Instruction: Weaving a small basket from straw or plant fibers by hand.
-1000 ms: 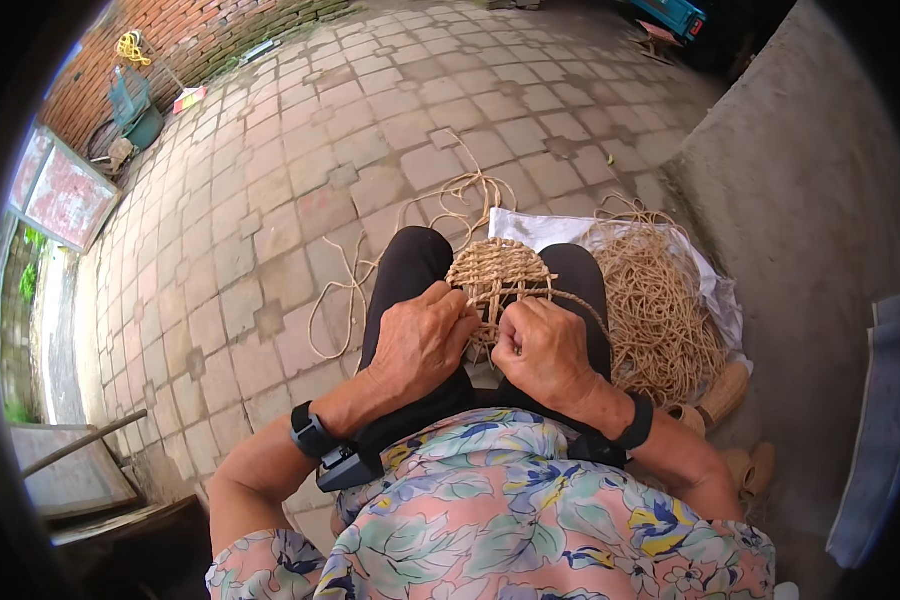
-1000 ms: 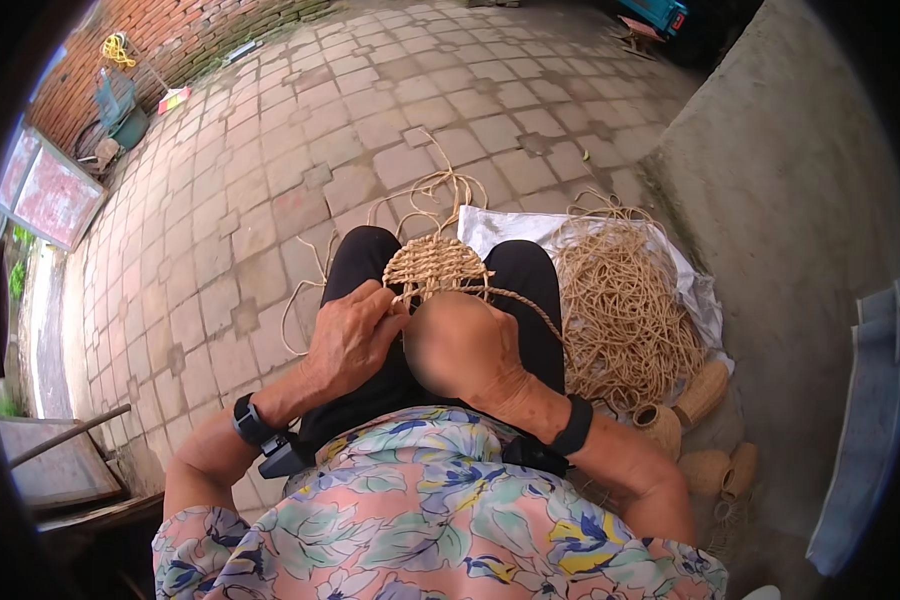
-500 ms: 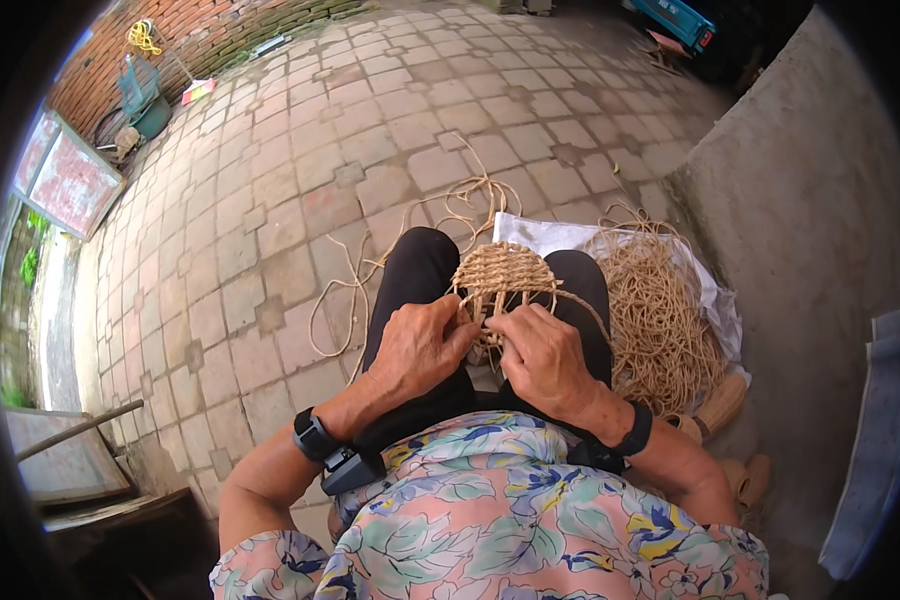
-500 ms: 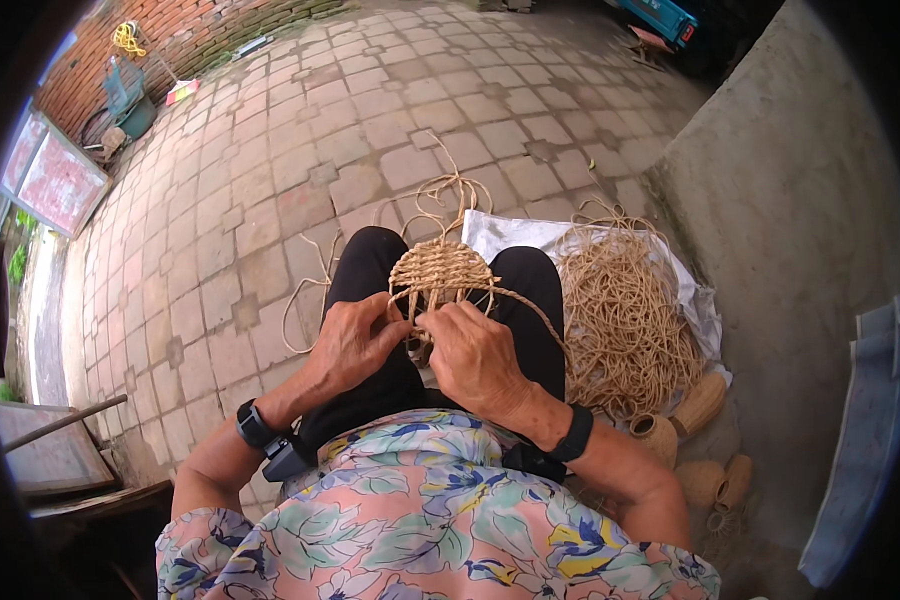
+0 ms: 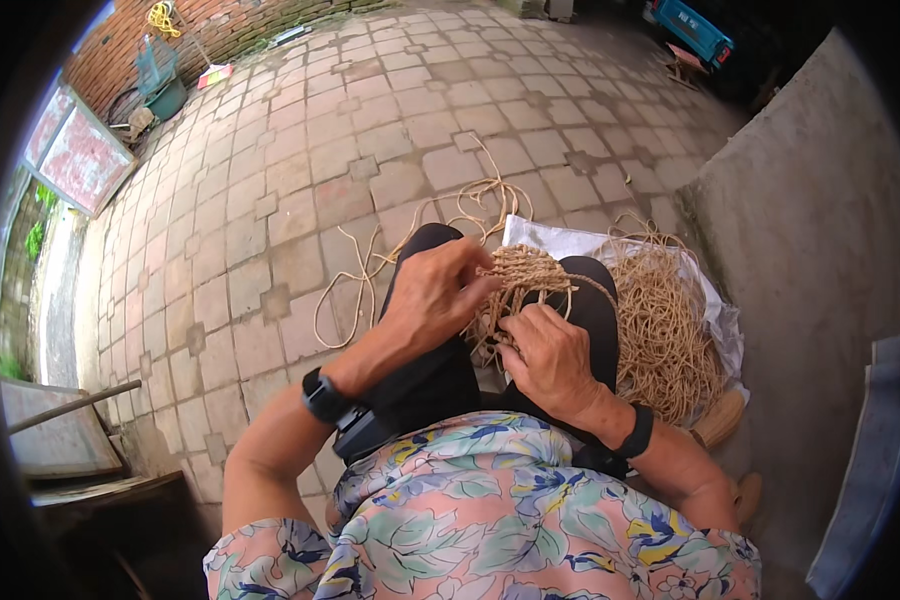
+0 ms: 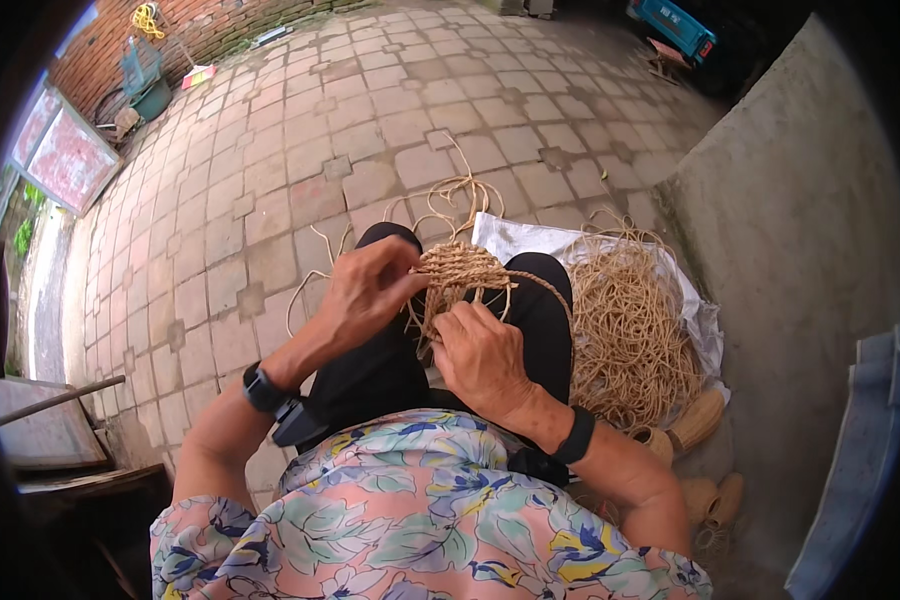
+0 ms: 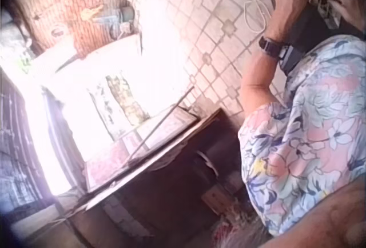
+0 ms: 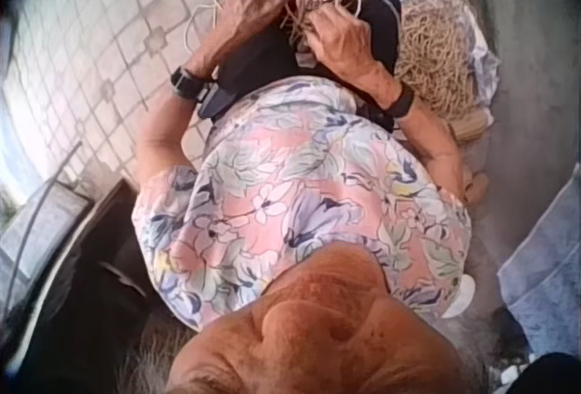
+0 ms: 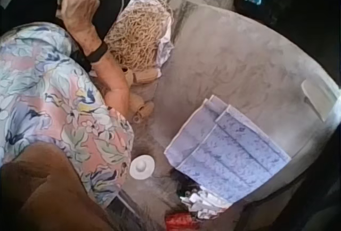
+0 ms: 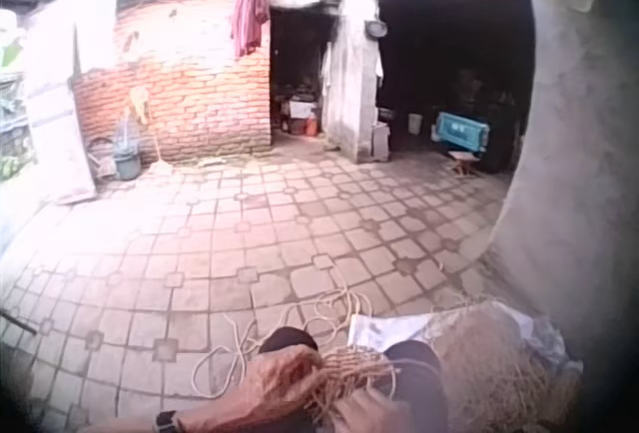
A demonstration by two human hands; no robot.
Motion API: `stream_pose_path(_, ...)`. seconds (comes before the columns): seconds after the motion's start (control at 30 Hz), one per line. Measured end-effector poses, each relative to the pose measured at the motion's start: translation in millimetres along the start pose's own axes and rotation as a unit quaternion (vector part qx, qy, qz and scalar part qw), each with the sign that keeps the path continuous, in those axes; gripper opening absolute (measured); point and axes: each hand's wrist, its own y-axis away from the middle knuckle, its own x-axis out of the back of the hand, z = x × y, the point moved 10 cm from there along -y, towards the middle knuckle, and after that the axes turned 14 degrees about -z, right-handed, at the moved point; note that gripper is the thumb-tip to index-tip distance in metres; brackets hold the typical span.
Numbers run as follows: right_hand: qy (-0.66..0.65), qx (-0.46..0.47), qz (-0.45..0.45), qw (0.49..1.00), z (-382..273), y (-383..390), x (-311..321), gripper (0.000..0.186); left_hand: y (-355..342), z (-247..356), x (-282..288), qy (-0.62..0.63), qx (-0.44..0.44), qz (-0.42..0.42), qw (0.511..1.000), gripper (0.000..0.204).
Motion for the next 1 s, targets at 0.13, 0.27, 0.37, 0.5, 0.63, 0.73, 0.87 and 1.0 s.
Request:
stream_pose_path(0.13, -0.018, -0.016, -0.017, 1.0, -0.3, -3.3, -0.6, 0.025, 56.6, -21.0, -22.8, 0.015, 0.03, -0.053, 0.998, 0.015)
stream_pose_path(0.27, -0.021, -0.04, -0.03, 0.999, 1.0, -5.1, -0.9, 0.022, 74.2, -18.7, -42.7, 0.087, 0.059, -0.077, 0.991, 0.027)
stream_pose_path(0.37, -0.049, -0.076, -0.039, 0.995, 9.8, -7.2, -3.2, 0.018, 86.3, -40.2, -72.5, 0.244, 0.173, -0.17, 0.939, 0.045)
stream_pose_path(0.5, -0.077, -0.11, -0.042, 0.99, 19.1, -6.2, -1.1, 0.014, 83.7, -31.1, -81.8, 0.251, 0.061, -0.163, 0.952, 0.052)
stream_pose_path(0.63, -0.08, -0.115, -0.046, 0.989, 20.1, -3.8, -1.1, 0.012, 81.6, -29.9, -83.8, 0.158, 0.032, -0.147, 0.976, 0.056)
stream_pose_path(0.73, -0.078, -0.117, -0.055, 0.989, 17.7, -0.2, -5.1, 0.013, 75.1, -26.2, -82.8, 0.01, 0.064, -0.178, 0.982, 0.043)
stream_pose_path(0.87, -0.074, -0.091, -0.052, 0.992, 13.0, 0.3, -4.8, 0.015, 65.9, -8.4, -71.1, -0.16, 0.002, -0.127, 0.979, 0.016)
stream_pose_path(1.0, -0.07, -0.079, -0.067, 0.992, 11.6, -2.0, -6.4, 0.017, 65.6, -3.9, -66.8, -0.258, -0.038, -0.092, 0.961, 0.016)
